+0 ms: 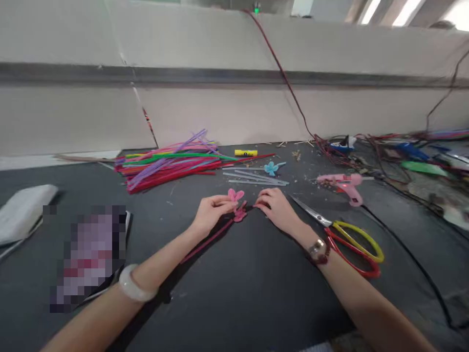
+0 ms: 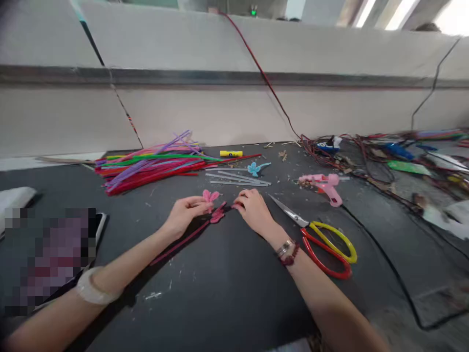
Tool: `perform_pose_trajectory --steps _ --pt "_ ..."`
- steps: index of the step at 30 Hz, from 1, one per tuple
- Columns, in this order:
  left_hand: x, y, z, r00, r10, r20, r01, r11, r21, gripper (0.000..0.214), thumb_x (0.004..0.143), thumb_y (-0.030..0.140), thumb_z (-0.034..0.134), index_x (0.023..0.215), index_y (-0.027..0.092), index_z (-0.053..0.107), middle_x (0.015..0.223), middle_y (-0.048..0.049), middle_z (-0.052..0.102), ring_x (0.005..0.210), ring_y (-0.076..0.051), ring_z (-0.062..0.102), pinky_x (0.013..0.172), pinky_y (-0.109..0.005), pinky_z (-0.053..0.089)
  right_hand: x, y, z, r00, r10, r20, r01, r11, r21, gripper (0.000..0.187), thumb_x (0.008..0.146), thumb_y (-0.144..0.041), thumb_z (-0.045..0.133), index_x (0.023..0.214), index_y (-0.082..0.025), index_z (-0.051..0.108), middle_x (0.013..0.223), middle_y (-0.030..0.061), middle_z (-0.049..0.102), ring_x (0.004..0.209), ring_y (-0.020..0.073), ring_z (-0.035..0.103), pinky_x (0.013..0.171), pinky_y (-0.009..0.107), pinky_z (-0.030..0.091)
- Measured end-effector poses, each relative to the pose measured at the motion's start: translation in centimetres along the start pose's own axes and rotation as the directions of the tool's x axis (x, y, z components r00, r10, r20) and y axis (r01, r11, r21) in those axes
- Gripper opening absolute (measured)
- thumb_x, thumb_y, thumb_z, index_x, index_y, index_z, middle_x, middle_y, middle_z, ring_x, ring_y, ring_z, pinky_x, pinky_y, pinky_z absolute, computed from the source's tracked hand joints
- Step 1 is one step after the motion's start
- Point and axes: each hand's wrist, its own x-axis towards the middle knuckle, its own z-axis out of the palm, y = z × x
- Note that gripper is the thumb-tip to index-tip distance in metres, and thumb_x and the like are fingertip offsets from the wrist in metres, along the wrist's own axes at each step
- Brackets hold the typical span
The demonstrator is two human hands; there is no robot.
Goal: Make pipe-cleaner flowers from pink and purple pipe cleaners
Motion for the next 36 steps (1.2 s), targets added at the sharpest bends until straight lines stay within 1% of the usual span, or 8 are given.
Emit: perform_pose_trajectory --steps 6,12,19,23,27,31,33,36 --pt "-0.4 0.2 0.4 0.999 0.05 -0.007 -0.049 0.995 0.091 0.018 0.061 0.025 0.072 0.074 0.013 0.069 0.071 -0.0044 0.072 0.066 -0.016 0.065 0.067 -0.024 0.05 -0.2 -1.1 -0.5 0.993 -0.103 0.058 0.09 0.975 0.201 0.018 0.088 -0.021 0.043 0.089 -0.018 0.061 0.087 0.0043 0.061 0.082 0.014 0.055 0.076 0.026 0.043" --pt "-0.8 0.9 0.8 0.998 0.068 0.002 -0.068 0.983 0.171 0.021 0.061 0.025 0.072 0.076 0.012 0.07 0.074 -0.0063 0.072 0.067 -0.016 0.065 0.065 -0.022 0.049 -0.5 -2.5 -1.0 0.964 -0.183 0.194 0.183 0.983 0.014 0.015 0.085 -0.02 0.048 0.09 -0.015 0.062 0.088 0.0074 0.061 0.087 0.0193 0.053 0.08 0.032 0.042" --pt "-0.7 0.8 0.8 0.998 0.063 0.016 -0.065 0.978 0.197 0.017 0.063 0.025 0.071 0.074 0.012 0.07 0.073 -0.0059 0.072 0.067 -0.017 0.066 0.064 -0.022 0.049 -1.0 -1.7 -2.0 0.977 -0.083 0.196 0.081 0.997 0.015 0.016 0.085 -0.018 0.046 0.081 -0.014 0.061 0.08 0.0068 0.06 0.078 0.0177 0.054 0.075 0.031 0.043" --pt "-1.0 0.9 0.9 0.996 0.088 0.009 -0.087 0.966 0.243 0.019 0.062 0.027 0.071 0.076 0.014 0.07 0.076 -0.0055 0.072 0.07 -0.018 0.066 0.066 -0.023 0.05 -1.0 -2.1 -1.8 0.988 -0.089 0.129 0.062 0.978 0.198 0.018 0.085 -0.015 0.045 0.089 -0.016 0.062 0.088 0.0061 0.062 0.081 0.0154 0.056 0.077 0.029 0.043" --pt "-1.2 1.0 1.1 0.993 0.107 0.041 -0.114 0.953 0.281 0.02 0.062 0.027 0.07 0.078 0.014 0.07 0.078 -0.006 0.072 0.074 -0.02 0.067 0.068 -0.025 0.051 -0.9 -2.7 -1.3 0.997 -0.041 0.072 0.006 0.903 0.429 0.016 0.081 -0.017 0.052 0.092 -0.019 0.063 0.089 0.0044 0.064 0.079 0.0144 0.059 0.073 0.028 0.046" --pt "-1.3 1.0 1.2 0.994 0.092 0.051 -0.103 0.951 0.291 0.021 0.063 0.027 0.07 0.079 0.014 0.07 0.078 -0.0068 0.072 0.072 -0.019 0.067 0.067 -0.025 0.051 -0.8 -2.9 -0.4 0.989 0.127 0.073 -0.143 0.73 0.668 0.017 0.075 -0.025 0.059 0.09 -0.017 0.062 0.079 0.0035 0.065 0.069 0.0139 0.06 0.063 0.026 0.05" --pt "-1.2 1.0 1.2 0.996 0.075 0.047 -0.085 0.958 0.274 0.02 0.063 0.026 0.07 0.078 0.013 0.07 0.076 -0.0068 0.072 0.069 -0.018 0.066 0.065 -0.024 0.05 -0.8 -3.0 -0.2 0.982 0.181 0.062 -0.167 0.655 0.737 0.017 0.073 -0.027 0.061 0.087 -0.017 0.061 0.078 0.0034 0.064 0.069 0.0137 0.06 0.062 0.026 0.051" --pt "-1.2 1.0 1.2 0.996 0.05 0.07 -0.066 0.966 0.248 0.017 0.064 0.024 0.07 0.076 0.013 0.07 0.072 -0.0059 0.072 0.063 -0.015 0.065 0.061 -0.022 0.049 -0.9 -3.3 -0.1 0.973 0.225 0.043 -0.174 0.604 0.778 0.016 0.071 -0.027 0.063 0.083 -0.017 0.062 0.076 0.0031 0.065 0.067 0.0134 0.061 0.062 0.026 0.052"
